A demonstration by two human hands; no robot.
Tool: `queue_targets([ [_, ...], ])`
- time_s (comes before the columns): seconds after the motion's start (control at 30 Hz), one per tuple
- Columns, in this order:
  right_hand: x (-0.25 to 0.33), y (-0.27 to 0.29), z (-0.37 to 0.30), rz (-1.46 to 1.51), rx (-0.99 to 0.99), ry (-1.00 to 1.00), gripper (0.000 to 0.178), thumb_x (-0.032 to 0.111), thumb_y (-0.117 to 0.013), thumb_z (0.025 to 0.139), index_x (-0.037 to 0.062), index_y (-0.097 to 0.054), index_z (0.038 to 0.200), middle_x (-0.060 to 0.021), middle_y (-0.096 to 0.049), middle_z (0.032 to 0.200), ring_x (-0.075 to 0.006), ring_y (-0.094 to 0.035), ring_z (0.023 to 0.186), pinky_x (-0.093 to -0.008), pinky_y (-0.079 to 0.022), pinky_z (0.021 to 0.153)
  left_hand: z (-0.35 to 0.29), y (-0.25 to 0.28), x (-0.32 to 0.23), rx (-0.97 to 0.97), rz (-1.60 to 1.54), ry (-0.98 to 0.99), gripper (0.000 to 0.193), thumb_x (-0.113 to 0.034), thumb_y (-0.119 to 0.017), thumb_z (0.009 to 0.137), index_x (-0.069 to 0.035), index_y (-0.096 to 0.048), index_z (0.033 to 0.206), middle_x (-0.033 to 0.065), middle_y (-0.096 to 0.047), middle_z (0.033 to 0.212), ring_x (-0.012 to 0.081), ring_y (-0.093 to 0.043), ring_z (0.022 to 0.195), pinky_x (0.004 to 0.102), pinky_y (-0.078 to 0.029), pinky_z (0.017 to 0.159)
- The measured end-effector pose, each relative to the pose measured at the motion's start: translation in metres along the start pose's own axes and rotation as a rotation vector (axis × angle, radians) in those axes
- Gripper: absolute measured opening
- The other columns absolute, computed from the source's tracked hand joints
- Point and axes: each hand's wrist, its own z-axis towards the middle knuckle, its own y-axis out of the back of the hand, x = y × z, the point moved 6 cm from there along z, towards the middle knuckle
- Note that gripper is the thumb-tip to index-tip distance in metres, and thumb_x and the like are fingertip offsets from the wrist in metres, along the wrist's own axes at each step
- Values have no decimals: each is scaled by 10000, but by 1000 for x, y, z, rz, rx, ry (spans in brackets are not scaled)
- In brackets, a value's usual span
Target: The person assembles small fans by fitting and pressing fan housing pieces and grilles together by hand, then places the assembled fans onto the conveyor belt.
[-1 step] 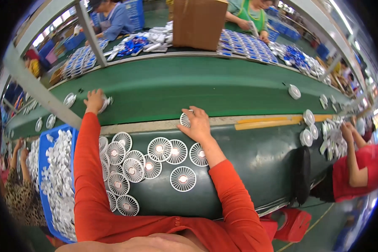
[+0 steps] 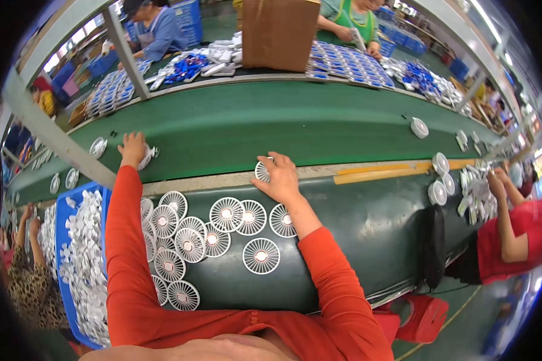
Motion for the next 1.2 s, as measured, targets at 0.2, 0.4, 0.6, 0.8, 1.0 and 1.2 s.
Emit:
queue_targets([
  [0.2,1,2,-1,-9,9,-19,595,369,-770,703,129,-611,1224,-170,-529,1292,-350,-474,1200,-462,-385,1002,-34,6,0,-40,-342,-230,188,-181,-578,879,-56,-490,989,201,-650,861,412,-618,882,506,-473,733],
  [0.4,4,7,4,99,-24,-32,614,420,-760,687,136,-614,1212,-188,-564,1244,-359,-504,1177,-452,-403,1006,-98,37,-39,-483,-922,-347,160,-142,-566,908,-24,-531,1009,133,-593,827,268,-604,748,350,-477,713],
  [0.6,82,66,10,381,-212,219,660,322,-798,671,130,-560,1256,-170,-475,1304,-374,-446,1193,-465,-390,1004,-180,60,-136,46,-1925,2,343,-250,-514,987,1,-565,1214,97,-629,1122,173,-622,972,310,-508,822],
  [0.8,143,93,-16,383,-201,457,693,321,-793,639,108,-540,1248,-193,-421,1331,-388,-392,1250,-495,-365,998,-242,68,-199,418,-2457,134,413,-297,-492,993,-18,-495,1297,117,-551,1283,229,-566,1143,356,-490,949],
  [1.0,144,83,-17,361,-148,441,657,294,-782,605,106,-568,1198,-168,-432,1297,-378,-404,1242,-485,-379,994,-254,91,-205,609,-2642,151,467,-357,-425,1007,-33,-436,1344,134,-489,1347,261,-493,1235,409,-422,1035],
  [1.2,145,77,-15,381,-144,466,655,298,-778,602,128,-572,1200,-168,-451,1287,-391,-429,1233,-496,-401,988,-250,74,-200,585,-2590,149,440,-339,-381,1020,-48,-453,1343,110,-502,1353,249,-513,1214,402,-427,1031],
])
